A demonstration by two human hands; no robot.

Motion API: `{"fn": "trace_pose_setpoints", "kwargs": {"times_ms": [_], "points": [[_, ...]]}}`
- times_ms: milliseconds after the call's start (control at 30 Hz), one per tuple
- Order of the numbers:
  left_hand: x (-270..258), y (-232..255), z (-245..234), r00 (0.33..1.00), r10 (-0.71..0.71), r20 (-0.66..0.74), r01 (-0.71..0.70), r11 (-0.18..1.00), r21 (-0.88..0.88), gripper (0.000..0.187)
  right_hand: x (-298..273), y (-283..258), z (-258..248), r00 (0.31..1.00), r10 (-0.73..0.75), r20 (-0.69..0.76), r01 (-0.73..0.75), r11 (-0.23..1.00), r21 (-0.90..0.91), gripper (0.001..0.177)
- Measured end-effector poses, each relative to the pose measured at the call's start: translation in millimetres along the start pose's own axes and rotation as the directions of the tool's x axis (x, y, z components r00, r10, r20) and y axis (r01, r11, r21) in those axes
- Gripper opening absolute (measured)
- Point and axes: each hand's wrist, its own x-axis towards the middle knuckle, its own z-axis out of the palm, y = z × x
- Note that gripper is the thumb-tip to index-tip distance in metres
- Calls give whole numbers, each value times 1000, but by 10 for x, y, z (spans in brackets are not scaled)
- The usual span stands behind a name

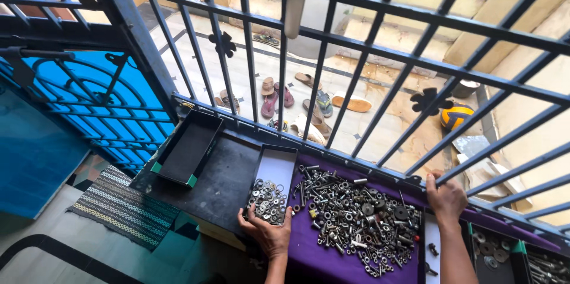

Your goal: The person sorts various metal bolts, nuts, and washers by hand from a pile on a purple cloth into black plastic bins.

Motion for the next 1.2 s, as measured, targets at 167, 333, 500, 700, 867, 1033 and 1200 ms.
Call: {"fn": "trace_pose_setpoints", "kwargs": {"times_ms": [167, 333, 500, 700, 867, 1033, 1200], "points": [[-25, -104, 18, 998, 15, -63, -15, 1000, 2, 104, -35, 46, 101, 999, 38, 26, -38, 999, 3, 31], [-47, -148, 34, 994, 18, -110, -19, 1000, -8, 99, -36, 19, 97, 999, 21, -26, -21, 1000, -2, 54], [16, -73, 58, 997, -24, -78, 30, 997, 75, 99, -752, -1011, 174, 904, -26, -427, 112, 978, 178, 91], [92, -59, 53, 996, -36, 80, 29, 996, 88, 100, -1421, -2702, 451, 765, -643, -31, 567, 649, 507, 49], [60, -9, 51, 999, 29, 44, -31, 999, 40, 103, -1046, -2996, 856, 717, -635, 287, 520, 762, 386, 64], [31, -70, 115, 997, 16, 73, -23, 995, 96, 100, -1083, -2845, 1061, 662, -668, 340, 613, 744, 268, 49], [-3, -139, 147, 997, 7, 79, -20, 987, 158, 94, -1257, -2673, 770, 630, -688, 360, 600, 725, 338, 40]]}}
